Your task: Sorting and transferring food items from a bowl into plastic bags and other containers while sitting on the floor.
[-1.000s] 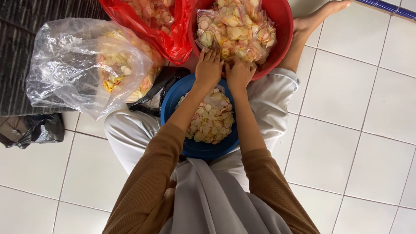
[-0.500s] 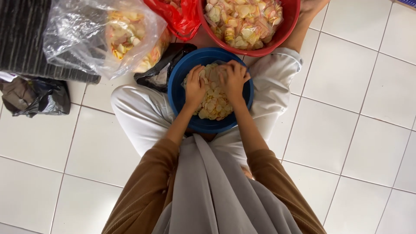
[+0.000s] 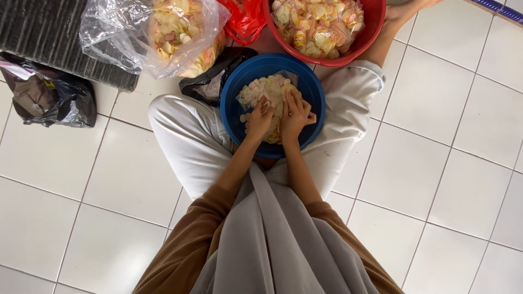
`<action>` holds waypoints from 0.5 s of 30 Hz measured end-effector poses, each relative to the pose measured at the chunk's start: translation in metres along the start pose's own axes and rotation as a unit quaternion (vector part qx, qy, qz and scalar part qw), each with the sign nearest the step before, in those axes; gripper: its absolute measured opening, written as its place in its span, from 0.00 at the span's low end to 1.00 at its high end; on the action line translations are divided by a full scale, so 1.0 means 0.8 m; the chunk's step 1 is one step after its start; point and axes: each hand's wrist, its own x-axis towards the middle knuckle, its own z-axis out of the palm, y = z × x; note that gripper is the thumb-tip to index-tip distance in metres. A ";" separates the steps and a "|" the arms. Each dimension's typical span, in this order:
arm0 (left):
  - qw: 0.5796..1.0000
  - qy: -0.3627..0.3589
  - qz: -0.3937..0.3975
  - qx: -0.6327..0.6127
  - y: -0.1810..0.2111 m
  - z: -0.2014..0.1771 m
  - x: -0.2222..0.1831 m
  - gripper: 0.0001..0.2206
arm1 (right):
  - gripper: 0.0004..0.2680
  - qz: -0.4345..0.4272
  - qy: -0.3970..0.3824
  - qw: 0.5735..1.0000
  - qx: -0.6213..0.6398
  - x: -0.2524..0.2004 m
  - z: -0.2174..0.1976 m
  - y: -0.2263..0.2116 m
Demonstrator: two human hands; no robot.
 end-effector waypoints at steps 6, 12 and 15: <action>0.992 -0.005 0.114 -0.061 0.071 0.005 -0.026 0.39 | 0.08 0.025 0.152 0.985 0.080 -0.012 0.019 -0.008; 0.970 -0.037 0.233 -0.057 0.101 -0.007 -0.026 0.38 | 0.10 0.004 0.143 0.964 0.224 0.008 -0.035 -0.045; 0.965 -0.034 0.255 -0.038 0.115 -0.007 -0.033 0.39 | 0.09 0.011 0.141 0.962 0.234 0.007 -0.035 -0.047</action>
